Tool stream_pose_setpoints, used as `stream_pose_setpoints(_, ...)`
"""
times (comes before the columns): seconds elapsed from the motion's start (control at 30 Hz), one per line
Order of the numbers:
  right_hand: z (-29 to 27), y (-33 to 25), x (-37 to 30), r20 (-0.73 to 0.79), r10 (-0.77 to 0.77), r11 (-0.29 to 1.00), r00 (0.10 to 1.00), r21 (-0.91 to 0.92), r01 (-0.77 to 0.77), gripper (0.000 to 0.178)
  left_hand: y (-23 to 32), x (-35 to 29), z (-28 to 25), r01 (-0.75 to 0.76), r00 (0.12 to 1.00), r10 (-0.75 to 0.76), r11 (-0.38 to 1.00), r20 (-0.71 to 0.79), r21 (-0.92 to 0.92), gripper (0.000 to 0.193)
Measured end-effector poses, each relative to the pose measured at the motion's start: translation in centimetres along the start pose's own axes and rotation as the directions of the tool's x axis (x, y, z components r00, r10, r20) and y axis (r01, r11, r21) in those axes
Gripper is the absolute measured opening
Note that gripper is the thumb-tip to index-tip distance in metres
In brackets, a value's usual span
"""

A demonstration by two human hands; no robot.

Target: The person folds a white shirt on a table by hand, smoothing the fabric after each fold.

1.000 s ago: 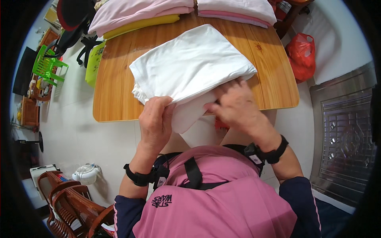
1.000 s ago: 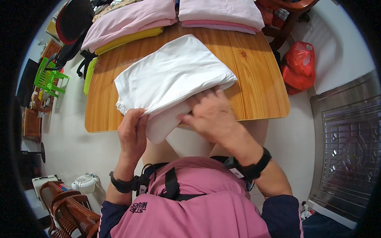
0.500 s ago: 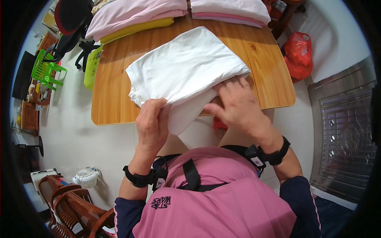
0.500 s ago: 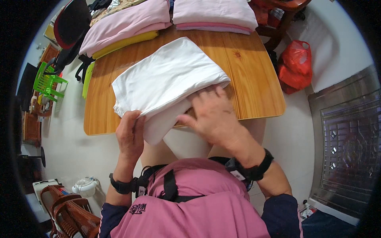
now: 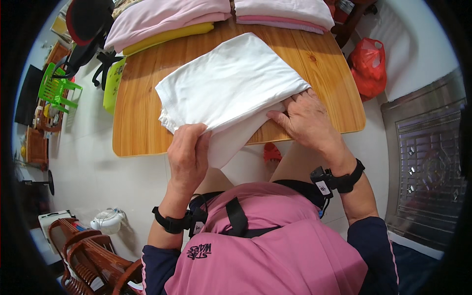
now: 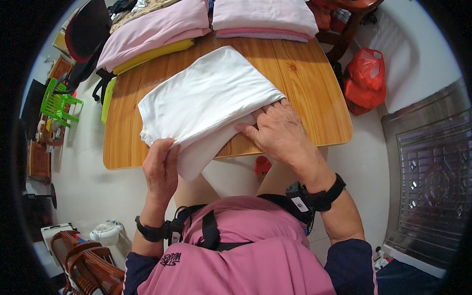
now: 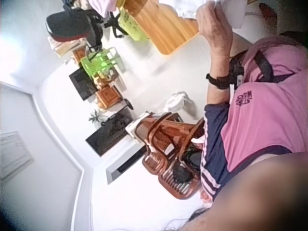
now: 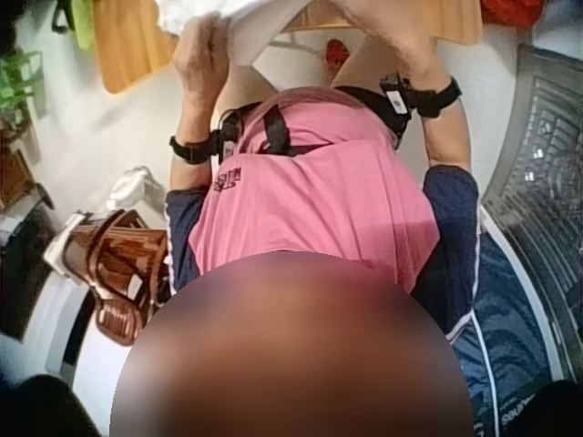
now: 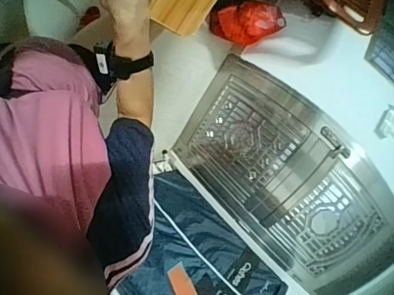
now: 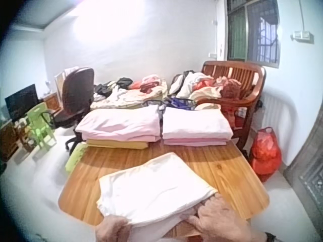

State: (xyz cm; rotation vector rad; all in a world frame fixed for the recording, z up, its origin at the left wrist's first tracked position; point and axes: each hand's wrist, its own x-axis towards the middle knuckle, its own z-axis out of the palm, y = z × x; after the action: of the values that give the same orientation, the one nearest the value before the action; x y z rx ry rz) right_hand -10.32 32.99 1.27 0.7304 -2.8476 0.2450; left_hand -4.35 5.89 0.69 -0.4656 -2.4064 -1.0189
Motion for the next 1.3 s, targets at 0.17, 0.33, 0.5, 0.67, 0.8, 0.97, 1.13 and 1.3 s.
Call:
stream_pose_setpoints(0.17,-0.1,-0.2,-0.1,-0.109,-0.068,0.994,0.992,0.074,0.076,0.06,0.4,0.2,-0.1,0.088,0.996,-0.088,0.996,-0.003,-0.028,0.008)
stream_pose_setpoints(0.33,-0.6,-1.7,0.0,-0.141,-0.138,0.982,0.98,0.112,0.154,0.044,0.4,0.1,0.1,0.13,0.991,-0.132,0.99,-0.025,-0.051,0.007)
stream_pose_setpoints(0.5,-0.4,-1.6,0.2,-0.127,-0.041,0.984,0.991,0.166,0.062,0.021,0.6,0.1,0.2,0.157,0.987,-0.158,0.986,-0.024,-0.052,0.008)
stream_pose_setpoints(0.67,-0.3,-1.5,0.8,-0.238,-0.107,0.975,0.965,0.163,0.148,0.019,0.5,0.1,0.2,0.129,0.991,-0.13,0.991,-0.028,-0.028,0.008)
stream_pose_setpoints(0.8,0.0,-1.6,1.0,-0.283,-0.101,0.982,0.954,0.128,0.142,0.016,0.6,0.1,0.1,0.129,0.991,-0.13,0.991,-0.03,-0.033,0.008)
stream_pose_setpoints(0.97,-0.3,-1.8,1.2,-0.272,-0.045,0.994,0.961,0.088,0.072,0.012,0.4,0.1,0.1,0.097,0.995,-0.097,0.995,-0.031,-0.021,0.009)
stream_pose_setpoints(1.13,-0.6,-2.0,0.9,-0.287,-0.044,0.998,0.957,0.034,0.056,0.012,0.0,-0.1,0.3,0.106,0.994,-0.108,0.993,-0.034,-0.06,0.01)
stream_pose_setpoints(1.3,-0.9,-2.5,-0.2,-0.369,-0.085,0.988,0.926,0.092,0.127,0.014,0.0,-0.2,0.2,0.112,0.993,-0.115,0.99,-0.026,-0.085,0.012)
